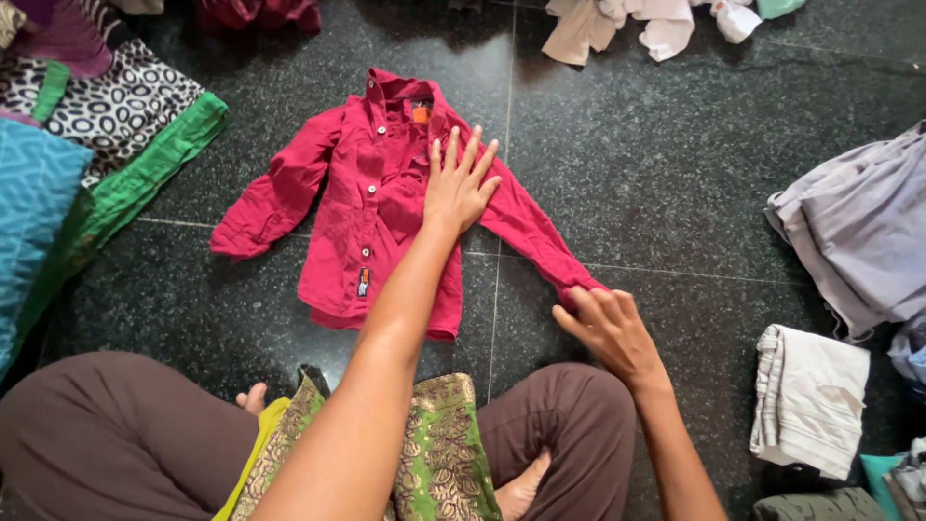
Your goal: Folding various items of clothing on the floor.
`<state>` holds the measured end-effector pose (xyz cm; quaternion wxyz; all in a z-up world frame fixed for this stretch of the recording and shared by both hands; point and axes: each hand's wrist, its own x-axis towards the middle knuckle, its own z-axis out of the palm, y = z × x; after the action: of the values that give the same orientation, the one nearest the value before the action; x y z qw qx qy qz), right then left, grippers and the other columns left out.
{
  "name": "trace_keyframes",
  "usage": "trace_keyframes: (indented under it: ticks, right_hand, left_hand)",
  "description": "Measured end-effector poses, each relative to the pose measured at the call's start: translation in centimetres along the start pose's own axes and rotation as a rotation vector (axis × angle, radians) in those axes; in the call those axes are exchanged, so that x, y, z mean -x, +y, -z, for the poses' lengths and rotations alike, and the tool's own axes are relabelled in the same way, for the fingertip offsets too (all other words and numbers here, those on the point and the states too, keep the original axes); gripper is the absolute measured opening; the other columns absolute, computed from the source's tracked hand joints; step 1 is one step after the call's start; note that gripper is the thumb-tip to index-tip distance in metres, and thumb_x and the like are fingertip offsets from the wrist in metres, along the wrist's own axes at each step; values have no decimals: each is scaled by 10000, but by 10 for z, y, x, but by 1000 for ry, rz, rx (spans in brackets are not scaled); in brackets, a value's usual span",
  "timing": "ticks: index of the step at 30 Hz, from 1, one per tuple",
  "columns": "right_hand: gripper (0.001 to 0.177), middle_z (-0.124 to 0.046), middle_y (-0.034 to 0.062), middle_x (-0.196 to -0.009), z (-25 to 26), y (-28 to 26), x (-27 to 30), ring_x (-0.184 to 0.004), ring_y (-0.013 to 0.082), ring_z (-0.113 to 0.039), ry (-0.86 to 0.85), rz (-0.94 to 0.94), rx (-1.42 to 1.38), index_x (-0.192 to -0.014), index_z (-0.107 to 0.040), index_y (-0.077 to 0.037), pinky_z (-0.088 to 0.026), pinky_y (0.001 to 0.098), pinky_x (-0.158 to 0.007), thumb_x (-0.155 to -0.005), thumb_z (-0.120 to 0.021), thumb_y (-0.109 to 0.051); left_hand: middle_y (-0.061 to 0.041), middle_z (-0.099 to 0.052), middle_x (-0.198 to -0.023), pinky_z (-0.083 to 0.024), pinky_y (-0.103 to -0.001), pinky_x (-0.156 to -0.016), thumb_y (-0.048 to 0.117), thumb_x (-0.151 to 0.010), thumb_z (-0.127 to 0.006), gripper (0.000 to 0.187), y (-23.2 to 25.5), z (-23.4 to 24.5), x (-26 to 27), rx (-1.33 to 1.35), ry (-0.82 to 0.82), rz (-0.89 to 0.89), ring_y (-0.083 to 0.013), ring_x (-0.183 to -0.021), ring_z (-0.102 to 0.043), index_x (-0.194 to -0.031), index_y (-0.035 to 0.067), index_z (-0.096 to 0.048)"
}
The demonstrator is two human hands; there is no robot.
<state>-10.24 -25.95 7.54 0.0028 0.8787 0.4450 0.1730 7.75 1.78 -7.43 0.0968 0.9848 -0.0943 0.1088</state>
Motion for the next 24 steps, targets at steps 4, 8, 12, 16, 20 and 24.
trace_keyframes:
  ticks: [4,8,12,16,20,24]
  right_hand:
    - [419,-610,89,-1193,-39,16,21,-1082,227,-606,-109,119,109,-1244,-644,-31,-523,379,-919,-833,-633,-110]
    - [470,-609,135,-1187,-42,25,25,-1099,281,-623,-126,-60,54,-1279,-613,42,-527,370,-982,-813,-610,-18]
    - [378,-604,139,-1196,-42,20,40,-1145,311,-626,-49,-335,-220,-1235,-622,-12,-528,380,-1010,-861,-592,37]
    - [388,-620,99,-1219,-33,11,15,-1181,281,-614,-21,-182,-264,-1245,-638,-50,-505,395,-1058,-860,-612,-1]
    - [342,-620,83,-1232,-52,9,2,-1190,283,-579,-68,-247,-167,-1184,-620,-147,-421,449,-1006,-860,-665,-247]
    - [325,-625,32,-1289,-65,20,32,-1203,206,-599,-230,-248,-223,-1201,-591,-179,-413,419,-1013,-880,-630,-149]
  left_hand:
    - [-75,-167,-1716,-62,-611,-1246,562,-1048,-389,660,0,-2,1,1,19,2,-374,-1576,-103,-1629,258,-315]
    - [-85,-165,-1717,-60,-607,-1254,557,-1052,-390,651,-1,0,0,8,14,-7,-374,-1573,-104,-1627,258,-318]
    - [-87,-167,-1716,-56,-604,-1253,552,-1054,-386,648,0,5,0,17,12,-10,-372,-1574,-107,-1627,257,-314]
    - [-93,-162,-1716,-50,-597,-1252,553,-1061,-366,648,4,4,-1,-12,-3,20,-376,-1577,-103,-1630,251,-299]
    - [-69,-139,-1721,-28,-565,-1265,569,-1058,-319,656,0,11,0,-30,-70,35,-358,-1584,-91,-1634,260,-259]
    - [-37,-117,-1729,-12,-563,-1274,573,-1046,-307,658,6,14,0,-15,-77,59,-329,-1592,-88,-1639,295,-239]
